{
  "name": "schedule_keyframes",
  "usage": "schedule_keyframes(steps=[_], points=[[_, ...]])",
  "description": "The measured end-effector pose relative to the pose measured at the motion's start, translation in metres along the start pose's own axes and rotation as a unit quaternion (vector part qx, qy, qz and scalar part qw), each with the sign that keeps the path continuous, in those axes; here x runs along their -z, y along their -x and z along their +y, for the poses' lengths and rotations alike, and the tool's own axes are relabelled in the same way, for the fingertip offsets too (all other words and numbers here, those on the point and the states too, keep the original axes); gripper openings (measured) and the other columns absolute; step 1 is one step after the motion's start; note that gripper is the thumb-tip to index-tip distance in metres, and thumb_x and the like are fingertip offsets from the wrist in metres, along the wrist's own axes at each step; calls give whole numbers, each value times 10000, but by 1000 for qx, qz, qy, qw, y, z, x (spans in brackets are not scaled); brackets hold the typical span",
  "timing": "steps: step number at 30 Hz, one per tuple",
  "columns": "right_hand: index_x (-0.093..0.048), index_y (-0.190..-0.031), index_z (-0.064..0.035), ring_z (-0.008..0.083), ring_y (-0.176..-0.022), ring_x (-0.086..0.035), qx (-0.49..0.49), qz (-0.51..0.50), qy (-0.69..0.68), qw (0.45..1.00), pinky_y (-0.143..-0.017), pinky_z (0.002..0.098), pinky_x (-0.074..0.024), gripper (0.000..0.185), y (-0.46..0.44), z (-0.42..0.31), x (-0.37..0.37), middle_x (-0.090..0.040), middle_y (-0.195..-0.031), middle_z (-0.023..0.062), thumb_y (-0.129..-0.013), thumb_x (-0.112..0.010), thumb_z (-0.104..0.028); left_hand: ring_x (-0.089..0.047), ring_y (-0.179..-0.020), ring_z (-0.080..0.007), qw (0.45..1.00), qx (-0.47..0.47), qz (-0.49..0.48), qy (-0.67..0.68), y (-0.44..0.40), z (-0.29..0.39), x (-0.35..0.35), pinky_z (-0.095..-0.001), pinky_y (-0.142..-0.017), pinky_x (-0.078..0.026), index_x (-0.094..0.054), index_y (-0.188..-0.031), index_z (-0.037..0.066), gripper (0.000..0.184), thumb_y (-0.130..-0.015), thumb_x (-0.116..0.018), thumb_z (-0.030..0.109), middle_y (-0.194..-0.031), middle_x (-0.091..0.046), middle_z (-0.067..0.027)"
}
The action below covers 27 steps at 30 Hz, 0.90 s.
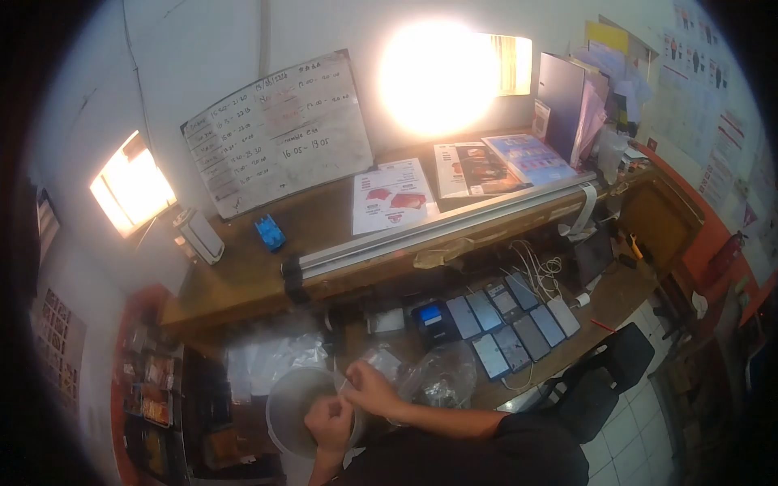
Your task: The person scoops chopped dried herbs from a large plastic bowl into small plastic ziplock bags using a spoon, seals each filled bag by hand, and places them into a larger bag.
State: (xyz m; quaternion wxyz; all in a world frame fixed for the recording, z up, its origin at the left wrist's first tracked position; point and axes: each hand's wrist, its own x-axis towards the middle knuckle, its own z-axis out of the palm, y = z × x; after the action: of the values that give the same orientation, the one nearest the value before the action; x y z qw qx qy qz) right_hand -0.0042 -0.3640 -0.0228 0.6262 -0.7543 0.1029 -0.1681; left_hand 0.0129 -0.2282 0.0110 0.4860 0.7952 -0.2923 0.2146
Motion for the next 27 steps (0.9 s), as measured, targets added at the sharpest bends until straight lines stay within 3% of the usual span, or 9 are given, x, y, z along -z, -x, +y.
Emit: schedule_keyframes(steps=[3, 5, 7, 10, 13, 15, 18, 21, 27], points=[[-528, -973, -58, 64, -727, -509, 29, 84, 1, 996, -633, 250, -447, 240, -4, -1, -10, -534, -824, 4, -825, -716, -43, -551, -527, -288, 997, -63, -36, 30, 6, -3, -4, -380, -497, -432, -583, -736, 29, 143, -716, -715, -25, -669, -584, -97], [-515, -941, -72, 68, -758, -507, 38, 80, -122, 989, -674, 243, -449, 229, 0, -3, -19, -523, -835, -1, -824, -701, -7, -534, -510, -289, 990, -86, 44, -101, 2, -12, 1, -378, -489, -428, -551, -719, 43, 162, -725, -705, -7, -648, -555, -87], [-515, -898, -75, 63, -784, -507, 67, 67, -124, 988, -691, 236, -442, 205, 0, -14, -17, -526, -860, -4, -824, -683, 15, -554, -585, -312, 993, -2, 51, -106, -1, -23, 16, -408, -538, -442, -517, -726, 58, 188, -711, -697, 5, -690, -542, -109], [-506, -812, -68, 64, -788, -494, 25, -18, -154, 988, -700, 222, -425, 179, -6, -12, -16, -531, -858, -16, -821, -648, 40, -631, -826, -347, 994, -49, 37, -91, -21, -7, 29, -432, -718, -502, -588, -858, 51, 224, -692, -736, 26, -896, -636, -152], [-524, -860, -86, 29, -627, -484, -120, -142, -253, 949, -533, 201, -386, 140, -21, -29, -3, -522, -763, -43, -870, -621, 13, -609, -1107, -374, 989, -89, -116, -7, -32, 10, 36, -460, -939, -477, -630, -1053, 40, 391, -691, -776, 36, -1155, -653, -164], [-532, -883, -93, 17, -556, -467, -55, -155, -187, 969, -471, 195, -364, 142, -24, -21, -7, -524, -727, -49, -880, -628, 12, -573, -1231, -364, 982, -116, -146, -30, -14, -18, 37, -464, -1039, -438, -615, -1203, 41, 532, -705, -801, 42, -1270, -640, -138], [-532, -874, -89, 26, -581, -515, -125, -240, -221, 937, -485, 201, -401, 158, -20, -29, -10, -559, -733, -48, -877, -650, 16, -613, -1181, -360, 989, -74, -124, -4, -12, -18, 51, -463, -988, -477, -621, -1216, 38, 562, -697, -837, 50, -1215, -664, -129], [-568, -1142, -82, 63, -826, -590, -144, -328, -299, 884, -719, 224, -485, 296, -23, -55, -13, -607, -975, 2, -885, -711, -43, -606, -1189, -371, 998, -11, -59, 16, -5, -26, 74, -450, -1008, -475, -604, -1251, 28, 595, -707, -845, 36, -1221, -652, -174], [-651, -1086, -46, 84, -868, -586, -102, -341, -63, 932, -754, 257, -485, 202, -65, -15, -52, -645, -1010, 22, -889, -694, -57, -555, -1254, -308, 977, 123, 176, -1, 32, -55, 149, -428, -1075, -417, -497, -1378, 7, 767, -684, -821, -21, -1299, -583, -160]])
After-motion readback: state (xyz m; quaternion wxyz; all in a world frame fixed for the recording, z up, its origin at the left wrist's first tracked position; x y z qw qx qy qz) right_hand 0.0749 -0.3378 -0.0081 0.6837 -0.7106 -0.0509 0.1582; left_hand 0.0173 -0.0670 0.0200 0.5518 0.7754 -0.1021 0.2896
